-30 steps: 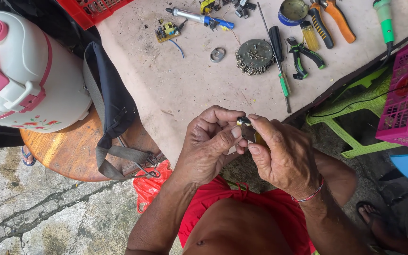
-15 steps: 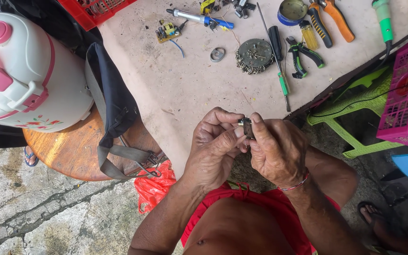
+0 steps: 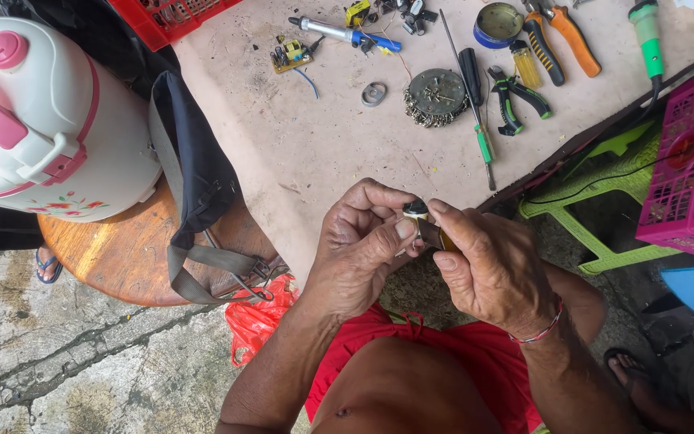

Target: Stripping insulation from thin copper wires on an electronic component using a utility knife

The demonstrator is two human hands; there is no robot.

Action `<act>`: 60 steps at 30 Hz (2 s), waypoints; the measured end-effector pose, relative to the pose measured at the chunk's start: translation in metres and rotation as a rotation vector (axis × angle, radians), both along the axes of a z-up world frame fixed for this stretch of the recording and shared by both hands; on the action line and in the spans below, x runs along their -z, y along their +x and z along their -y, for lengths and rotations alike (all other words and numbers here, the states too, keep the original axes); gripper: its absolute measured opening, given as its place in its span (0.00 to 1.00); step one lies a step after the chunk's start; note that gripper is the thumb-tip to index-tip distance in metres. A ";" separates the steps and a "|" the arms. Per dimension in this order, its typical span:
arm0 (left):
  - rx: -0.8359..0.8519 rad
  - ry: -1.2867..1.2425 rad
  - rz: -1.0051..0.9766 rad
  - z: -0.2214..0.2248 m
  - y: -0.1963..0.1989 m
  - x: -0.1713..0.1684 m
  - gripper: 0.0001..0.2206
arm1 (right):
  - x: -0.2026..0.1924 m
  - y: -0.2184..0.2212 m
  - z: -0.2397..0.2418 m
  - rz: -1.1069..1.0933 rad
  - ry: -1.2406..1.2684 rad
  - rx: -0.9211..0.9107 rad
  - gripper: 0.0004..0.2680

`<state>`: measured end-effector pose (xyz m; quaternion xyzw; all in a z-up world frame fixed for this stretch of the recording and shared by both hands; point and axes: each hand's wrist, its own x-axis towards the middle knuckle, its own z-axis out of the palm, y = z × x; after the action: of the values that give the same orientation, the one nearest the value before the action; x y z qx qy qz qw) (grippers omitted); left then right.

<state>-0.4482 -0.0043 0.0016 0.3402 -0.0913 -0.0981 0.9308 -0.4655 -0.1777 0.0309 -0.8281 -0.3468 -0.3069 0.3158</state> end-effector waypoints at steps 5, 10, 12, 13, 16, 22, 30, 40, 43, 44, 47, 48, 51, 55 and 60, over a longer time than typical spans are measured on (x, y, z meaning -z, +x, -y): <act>0.034 -0.009 -0.021 -0.006 -0.001 -0.001 0.12 | 0.004 0.001 -0.001 -0.001 -0.085 0.031 0.18; 0.047 -0.013 0.003 -0.007 0.001 0.004 0.12 | 0.006 0.002 -0.005 0.005 -0.014 0.027 0.17; 0.036 -0.007 0.014 -0.006 0.002 0.004 0.12 | 0.024 0.004 -0.001 -0.010 0.014 0.010 0.17; 0.029 -0.001 0.030 -0.005 0.003 0.004 0.12 | 0.034 0.005 0.001 -0.019 0.043 -0.005 0.16; 0.014 0.022 0.054 -0.007 0.002 0.007 0.11 | 0.036 0.006 0.003 -0.010 0.047 -0.009 0.16; -0.028 0.001 -0.013 0.000 -0.006 0.008 0.12 | 0.028 0.013 -0.003 0.167 -0.032 0.026 0.16; 0.014 -0.186 -0.050 0.007 -0.002 0.013 0.12 | 0.052 0.003 -0.014 -0.083 0.356 -0.036 0.14; 0.152 -0.182 0.010 0.006 0.006 0.011 0.20 | 0.047 -0.008 -0.009 -0.199 0.405 -0.032 0.14; 0.075 -0.062 0.000 0.008 0.004 0.012 0.16 | 0.037 -0.010 -0.009 -0.204 0.372 0.008 0.14; 0.078 -0.060 -0.001 0.007 0.003 0.009 0.16 | 0.041 -0.008 -0.006 -0.204 0.373 0.010 0.14; 0.088 -0.063 0.017 0.006 -0.001 -0.011 0.15 | 0.043 -0.004 -0.001 -0.187 0.390 0.046 0.14; 0.095 -0.086 0.026 0.005 -0.005 -0.026 0.12 | 0.038 -0.003 -0.001 -0.189 0.398 0.061 0.14; 0.118 -0.146 0.051 0.004 -0.014 -0.063 0.07 | 0.044 -0.003 0.003 -0.177 0.400 0.105 0.14; 0.213 -0.224 0.034 0.005 0.003 0.008 0.23 | 0.045 -0.007 0.006 -0.180 0.393 0.117 0.13; 0.090 -0.106 -0.029 0.013 0.009 0.013 0.17 | 0.041 -0.009 0.003 -0.150 0.345 0.098 0.13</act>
<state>-0.4396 -0.0175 -0.0112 0.2847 -0.0982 -0.1398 0.9433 -0.4750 -0.1806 -0.0104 -0.7981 -0.2239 -0.3143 0.4627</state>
